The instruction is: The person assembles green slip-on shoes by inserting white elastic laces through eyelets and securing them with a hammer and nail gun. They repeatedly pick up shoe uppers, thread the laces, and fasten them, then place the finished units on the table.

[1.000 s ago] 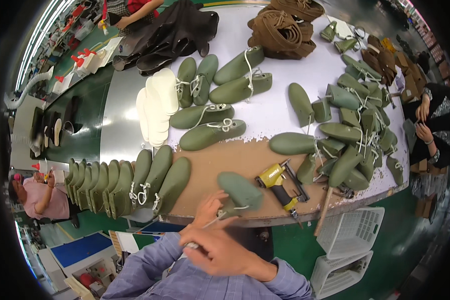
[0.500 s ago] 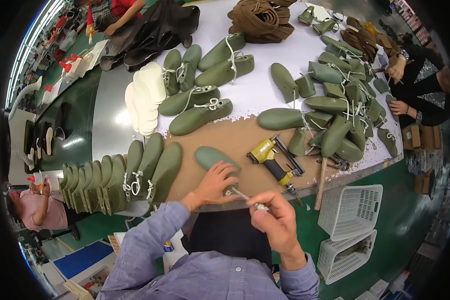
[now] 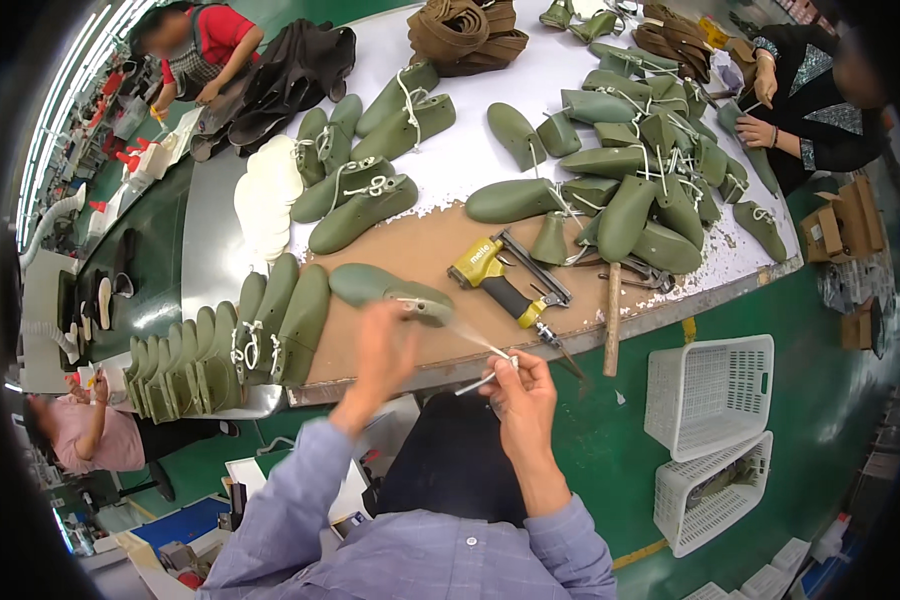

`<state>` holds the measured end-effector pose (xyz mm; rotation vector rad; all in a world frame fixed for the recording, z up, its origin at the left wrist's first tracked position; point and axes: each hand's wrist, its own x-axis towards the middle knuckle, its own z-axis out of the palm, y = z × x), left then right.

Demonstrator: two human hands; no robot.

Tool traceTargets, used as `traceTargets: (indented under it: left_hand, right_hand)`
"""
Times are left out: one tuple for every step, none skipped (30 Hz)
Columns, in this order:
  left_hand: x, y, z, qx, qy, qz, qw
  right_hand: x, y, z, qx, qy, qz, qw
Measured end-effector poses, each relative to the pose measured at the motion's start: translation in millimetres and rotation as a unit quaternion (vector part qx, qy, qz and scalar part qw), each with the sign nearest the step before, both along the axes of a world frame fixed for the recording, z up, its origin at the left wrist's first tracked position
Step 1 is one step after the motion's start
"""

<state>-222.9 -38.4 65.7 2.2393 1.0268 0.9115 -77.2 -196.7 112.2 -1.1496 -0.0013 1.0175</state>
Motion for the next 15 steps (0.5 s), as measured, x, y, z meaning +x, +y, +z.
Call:
traceTargets:
  left_hand:
    - [-9, -35, 11, -0.048, -0.021, -0.114, 0.992]
    - [-9, -67, 23, -0.111, -0.034, -0.131, 0.985]
    - [-7, -93, 29, -0.175, -0.047, -0.144, 0.973]
    - [-8, -110, 19, -0.238, -0.076, -0.096, 0.964]
    - [-10, -123, 0, -0.299, -0.105, -0.048, 0.947]
    - [-11, -131, -14, -0.358, -0.135, 0.001, 0.924]
    - [-16, -139, -25, -0.338, -0.12, -0.005, 0.934]
    - [-22, -144, -32, -0.316, -0.108, -0.009, 0.943]
    - [-26, -149, -40, -0.294, -0.094, -0.013, 0.951]
    - [-28, -154, -48, -0.259, -0.114, -0.007, 0.959]
    - [-29, -157, -48, -0.254, -0.128, -0.003, 0.959]
    - [-30, -158, -47, -0.248, -0.142, 0.0, 0.958]
    - [-31, -159, -46, -0.242, -0.157, 0.002, 0.958]
    - [-32, -159, -43, -0.234, -0.145, -0.008, 0.961]
    - [-34, -157, -41, -0.226, -0.133, -0.018, 0.965]
  right_hand:
    - [-3, -1, -16, 0.004, 0.069, -0.02, 0.997]
    - [-5, -5, -40, 0.006, 0.126, -0.016, 0.992]
    - [-9, -7, -52, -0.001, 0.173, 0.01, 0.985]
    - [-13, -8, -61, -0.009, 0.216, 0.034, 0.976]
    - [-18, -9, -73, -0.016, 0.26, 0.059, 0.964]
    - [-27, -12, -81, -0.066, 0.27, 0.062, 0.959]
    - [-35, -19, -85, -0.117, 0.258, 0.077, 0.956]
    - [-41, -23, -86, -0.111, 0.231, 0.089, 0.962]
    - [-46, -24, -87, -0.106, 0.204, 0.101, 0.968]
    - [-50, -25, -87, -0.116, 0.194, 0.111, 0.968]
    - [-55, -25, -80, -0.127, 0.188, 0.121, 0.966]
    - [-60, -24, -77, -0.138, 0.182, 0.13, 0.965]
    - [-64, -24, -79, -0.125, 0.22, 0.126, 0.959]
    - [-66, -24, -81, -0.113, 0.255, 0.123, 0.952]
    - [-67, -24, -83, -0.1, 0.29, 0.119, 0.944]
